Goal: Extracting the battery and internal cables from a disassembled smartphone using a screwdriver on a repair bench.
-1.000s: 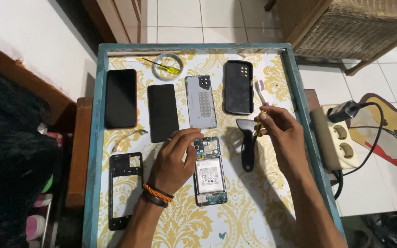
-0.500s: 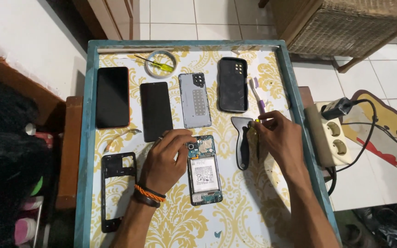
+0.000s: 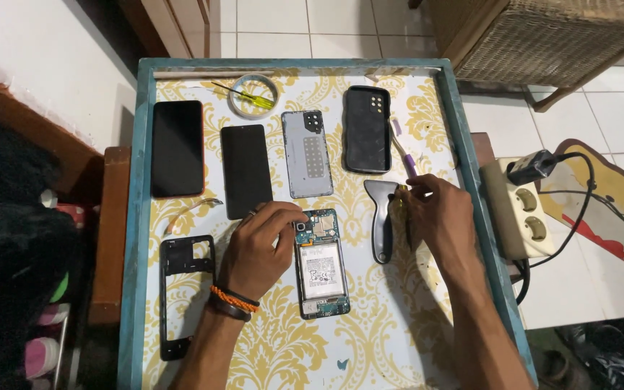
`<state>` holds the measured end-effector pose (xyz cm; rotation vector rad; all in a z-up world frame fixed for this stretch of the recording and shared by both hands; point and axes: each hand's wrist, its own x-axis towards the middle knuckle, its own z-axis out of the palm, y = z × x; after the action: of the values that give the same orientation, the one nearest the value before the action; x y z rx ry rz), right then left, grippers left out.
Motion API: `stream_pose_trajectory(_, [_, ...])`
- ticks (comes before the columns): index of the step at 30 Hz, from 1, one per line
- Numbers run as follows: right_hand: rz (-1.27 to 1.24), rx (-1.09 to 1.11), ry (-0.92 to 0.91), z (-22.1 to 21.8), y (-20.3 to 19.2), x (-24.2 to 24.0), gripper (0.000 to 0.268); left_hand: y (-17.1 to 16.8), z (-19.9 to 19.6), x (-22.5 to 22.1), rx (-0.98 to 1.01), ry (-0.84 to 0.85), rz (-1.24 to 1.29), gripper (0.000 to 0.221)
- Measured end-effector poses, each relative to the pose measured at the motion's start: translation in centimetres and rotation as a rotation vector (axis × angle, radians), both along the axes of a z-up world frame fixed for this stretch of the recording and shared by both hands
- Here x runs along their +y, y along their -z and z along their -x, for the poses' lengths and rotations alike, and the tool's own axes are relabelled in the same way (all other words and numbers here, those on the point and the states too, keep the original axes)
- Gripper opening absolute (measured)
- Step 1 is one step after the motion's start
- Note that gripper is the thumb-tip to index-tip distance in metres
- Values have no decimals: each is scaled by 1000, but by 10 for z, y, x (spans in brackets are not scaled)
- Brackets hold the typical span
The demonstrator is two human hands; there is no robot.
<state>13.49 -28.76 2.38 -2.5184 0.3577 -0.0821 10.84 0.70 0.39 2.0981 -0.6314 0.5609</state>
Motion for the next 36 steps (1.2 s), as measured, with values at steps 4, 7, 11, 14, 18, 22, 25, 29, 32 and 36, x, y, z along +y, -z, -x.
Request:
stream_pose_trajectory(4, [5, 10, -33, 0, -9, 1, 27, 0, 0, 1, -6, 0, 0, 30])
stream_pose_trajectory(7, [-14, 9, -20, 0, -8, -1, 30, -1, -1, 3, 6, 3, -9, 32])
stream_pose_trajectory(11, [35, 88, -13, 1, -8, 0, 28, -5, 0, 2, 28, 12, -11, 30])
stream_pose_trajectory(14, [42, 101, 5, 0, -4, -1, 29, -3, 0, 2, 34, 7, -15, 30])
stream_pose_trajectory(18, [36, 141, 49, 2, -14, 5, 32, -2, 0, 3, 28, 16, -7, 30])
stream_pose_trajectory(22, [24, 135, 43, 3, -14, 3, 31, -2, -1, 2, 24, 3, -15, 30])
stream_pose_trajectory(25, [41, 158, 41, 4, -15, 4, 32, -2, -1, 3, 37, -6, -24, 29])
stream_pose_trajectory(29, [49, 68, 12, 7, -19, 8, 32, -5, -1, 5, 49, -2, -14, 33])
stream_pose_trajectory(32, [54, -29, -20, 9, -24, 12, 28, 0, -1, 8, 46, -4, -9, 38])
stream_pose_trajectory(36, [71, -218, -62, 10, -19, 10, 17, -4, -1, 6, 10, -14, -1, 38])
